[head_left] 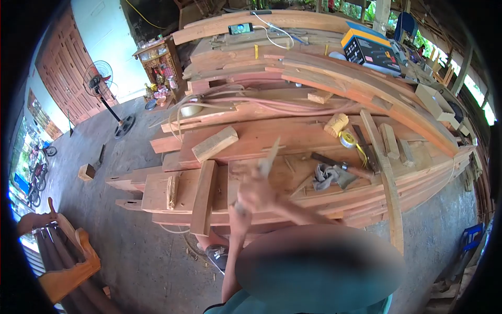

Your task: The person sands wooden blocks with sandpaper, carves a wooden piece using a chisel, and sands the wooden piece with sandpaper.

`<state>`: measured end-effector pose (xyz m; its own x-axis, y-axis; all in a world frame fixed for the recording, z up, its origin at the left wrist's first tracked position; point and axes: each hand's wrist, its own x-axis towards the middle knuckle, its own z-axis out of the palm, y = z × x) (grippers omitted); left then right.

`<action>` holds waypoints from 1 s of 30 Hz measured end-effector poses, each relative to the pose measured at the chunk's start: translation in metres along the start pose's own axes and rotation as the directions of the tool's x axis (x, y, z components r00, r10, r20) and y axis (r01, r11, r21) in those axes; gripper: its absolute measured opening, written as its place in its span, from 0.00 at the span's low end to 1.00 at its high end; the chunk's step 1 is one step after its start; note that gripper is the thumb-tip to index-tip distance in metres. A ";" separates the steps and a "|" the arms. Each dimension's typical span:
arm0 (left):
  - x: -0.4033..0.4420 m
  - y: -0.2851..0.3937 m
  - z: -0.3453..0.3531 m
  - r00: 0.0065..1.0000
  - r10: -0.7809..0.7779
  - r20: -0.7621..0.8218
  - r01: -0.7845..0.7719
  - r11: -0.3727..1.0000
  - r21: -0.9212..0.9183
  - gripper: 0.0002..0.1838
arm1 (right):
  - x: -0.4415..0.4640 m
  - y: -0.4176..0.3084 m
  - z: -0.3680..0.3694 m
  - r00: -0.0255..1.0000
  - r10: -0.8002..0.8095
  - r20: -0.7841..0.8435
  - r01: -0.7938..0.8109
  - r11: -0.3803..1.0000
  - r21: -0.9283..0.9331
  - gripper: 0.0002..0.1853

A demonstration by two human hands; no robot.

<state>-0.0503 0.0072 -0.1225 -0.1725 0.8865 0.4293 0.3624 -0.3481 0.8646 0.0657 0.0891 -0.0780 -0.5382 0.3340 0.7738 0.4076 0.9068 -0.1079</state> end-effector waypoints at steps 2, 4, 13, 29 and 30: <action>-0.003 -0.005 -0.002 0.986 0.163 0.047 -0.168 0.975 0.142 0.10 | -0.011 -0.004 0.009 0.982 -0.162 -0.093 0.165 0.986 0.030 0.13; 0.005 0.004 -0.001 0.990 -0.134 0.042 0.131 0.990 0.053 0.09 | -0.010 0.074 0.013 0.995 0.068 0.077 -0.066 0.997 -0.026 0.09; 0.011 -0.029 0.011 0.991 0.130 0.022 -0.131 0.988 0.076 0.12 | -0.017 0.032 0.006 0.995 0.082 -0.058 -0.089 0.987 -0.131 0.08; 0.021 0.016 0.014 0.984 -0.144 0.108 0.143 0.990 0.017 0.08 | -0.019 0.082 -0.026 0.956 0.282 -0.085 -0.284 0.959 -0.010 0.09; 0.021 0.012 0.013 0.978 -0.141 0.151 0.138 0.990 0.031 0.08 | -0.014 0.045 -0.018 0.978 0.210 -0.016 -0.210 0.977 -0.025 0.07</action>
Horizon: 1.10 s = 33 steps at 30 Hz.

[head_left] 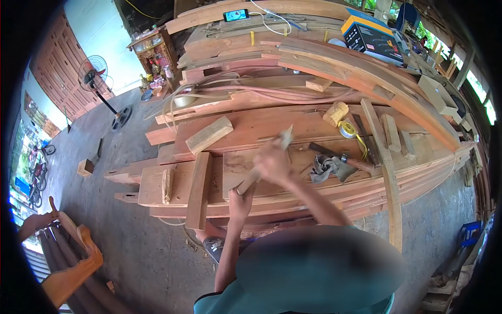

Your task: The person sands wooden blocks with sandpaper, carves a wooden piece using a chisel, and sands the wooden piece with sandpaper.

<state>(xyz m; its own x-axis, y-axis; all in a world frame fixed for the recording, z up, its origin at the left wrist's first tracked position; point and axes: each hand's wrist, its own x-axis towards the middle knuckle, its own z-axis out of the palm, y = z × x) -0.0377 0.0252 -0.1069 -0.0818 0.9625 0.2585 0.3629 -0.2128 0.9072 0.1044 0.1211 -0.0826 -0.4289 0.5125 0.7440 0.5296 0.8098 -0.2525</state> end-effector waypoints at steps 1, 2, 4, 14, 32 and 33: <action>-0.002 -0.008 0.000 0.999 0.001 0.041 -0.001 1.000 0.012 0.08 | -0.004 -0.033 0.008 0.999 -0.025 -0.039 0.026 1.000 0.008 0.07; -0.002 -0.015 0.000 0.997 0.003 0.078 -0.006 1.000 0.027 0.08 | -0.006 -0.051 0.014 0.995 -0.054 -0.082 0.055 0.998 0.016 0.07; -0.004 -0.024 0.001 0.998 0.056 0.035 -0.060 0.989 0.132 0.08 | -0.008 -0.033 0.009 0.970 -0.241 -0.042 0.235 0.964 -0.121 0.07; 0.007 -0.004 0.004 0.997 0.071 -0.006 -0.071 0.997 -0.029 0.09 | 0.000 -0.038 0.008 0.988 -0.041 -0.148 0.035 0.999 -0.040 0.10; -0.045 0.030 -0.023 0.992 -0.130 -0.008 0.130 0.987 0.096 0.12 | 0.008 0.038 -0.016 0.986 0.144 -0.085 -0.146 0.989 -0.009 0.09; -0.036 0.024 -0.017 0.997 -0.071 -0.023 0.073 0.990 0.117 0.11 | -0.004 0.025 -0.003 0.989 0.138 -0.052 -0.144 0.980 -0.137 0.09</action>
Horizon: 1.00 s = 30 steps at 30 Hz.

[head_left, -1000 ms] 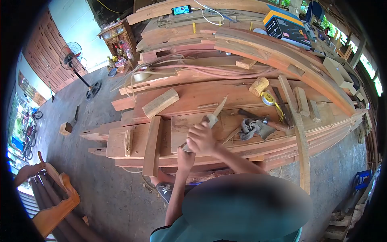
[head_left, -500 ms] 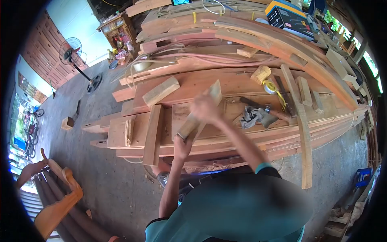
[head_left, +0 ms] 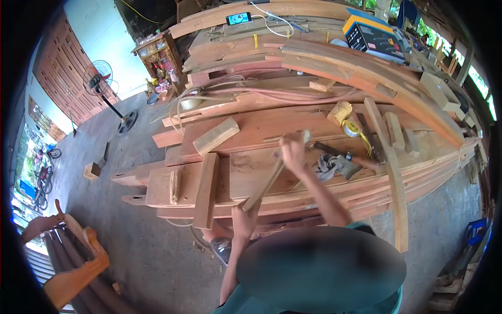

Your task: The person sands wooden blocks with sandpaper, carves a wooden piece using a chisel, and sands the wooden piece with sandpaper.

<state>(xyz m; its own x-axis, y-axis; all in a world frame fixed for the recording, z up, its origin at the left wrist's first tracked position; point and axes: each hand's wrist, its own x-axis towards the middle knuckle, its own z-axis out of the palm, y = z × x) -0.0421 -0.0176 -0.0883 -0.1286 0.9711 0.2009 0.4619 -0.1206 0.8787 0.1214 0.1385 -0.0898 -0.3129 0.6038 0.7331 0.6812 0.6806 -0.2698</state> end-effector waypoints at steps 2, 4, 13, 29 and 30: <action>0.013 -0.016 0.027 0.996 0.083 -0.029 -0.083 0.997 0.011 0.11 | -0.014 -0.049 -0.003 0.992 -0.099 0.073 0.097 0.995 0.028 0.10; 0.019 -0.029 0.037 0.987 0.159 -0.014 -0.158 0.986 0.049 0.12 | -0.010 -0.073 -0.007 0.973 -0.193 0.127 0.166 0.966 0.196 0.10; 0.006 -0.009 0.011 0.997 -0.042 0.069 0.034 0.993 0.117 0.10 | -0.012 -0.063 0.001 0.993 -0.102 -0.060 0.113 0.967 0.228 0.11; 0.074 0.143 -0.039 0.779 0.518 0.353 -0.623 0.571 0.535 0.09 | -0.019 -0.087 -0.060 0.546 0.834 0.081 -0.322 0.119 0.939 0.28; 0.079 0.140 -0.033 0.762 0.543 0.354 -0.645 0.588 0.488 0.09 | 0.003 -0.092 -0.075 0.581 0.814 -0.010 -0.259 0.197 0.946 0.28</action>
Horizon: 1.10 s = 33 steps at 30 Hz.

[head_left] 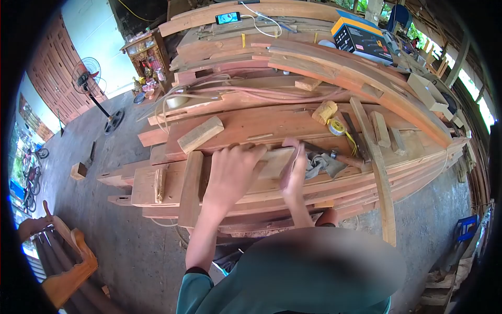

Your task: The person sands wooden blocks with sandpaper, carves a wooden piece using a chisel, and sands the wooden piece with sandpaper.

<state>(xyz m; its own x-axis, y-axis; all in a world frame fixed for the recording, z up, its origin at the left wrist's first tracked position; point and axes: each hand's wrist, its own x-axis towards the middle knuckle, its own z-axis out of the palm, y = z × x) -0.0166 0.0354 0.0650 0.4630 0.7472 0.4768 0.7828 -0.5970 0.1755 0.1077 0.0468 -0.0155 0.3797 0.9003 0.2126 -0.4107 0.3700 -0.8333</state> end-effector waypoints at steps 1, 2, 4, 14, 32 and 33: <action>0.000 0.001 0.007 1.000 -0.008 0.012 0.007 0.999 0.034 0.09 | 0.006 -0.012 0.008 0.996 -0.093 0.013 0.094 0.993 -0.069 0.27; 0.001 0.003 0.015 1.000 -0.014 0.019 0.013 0.998 0.068 0.09 | 0.011 -0.025 0.017 0.982 -0.186 0.025 0.187 0.973 -0.135 0.26; 0.003 0.006 0.031 0.999 -0.007 -0.035 0.012 0.989 0.145 0.08 | 0.016 -0.030 0.015 0.968 -0.220 0.120 0.247 0.914 -0.322 0.25; 0.013 -0.003 -0.008 0.997 -0.012 0.079 0.004 0.996 0.090 0.07 | 0.040 -0.019 0.017 0.719 -0.567 0.402 0.694 0.604 -0.391 0.19; 0.027 -0.035 0.008 0.968 -0.197 0.158 0.202 0.979 -0.018 0.21 | 0.059 -0.010 0.049 0.929 -0.347 0.130 0.369 0.832 -0.414 0.31; 0.025 -0.033 0.009 0.978 -0.165 0.124 0.173 0.983 -0.054 0.20 | 0.060 -0.005 0.047 0.870 -0.462 0.173 0.484 0.733 -0.478 0.32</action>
<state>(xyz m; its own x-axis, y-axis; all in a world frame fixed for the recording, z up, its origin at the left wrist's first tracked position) -0.0270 0.0767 0.0638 0.3749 0.8660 0.3308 0.8275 -0.4735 0.3017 0.0936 0.1096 0.0257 0.3765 0.6519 0.6582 0.2786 0.5979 -0.7516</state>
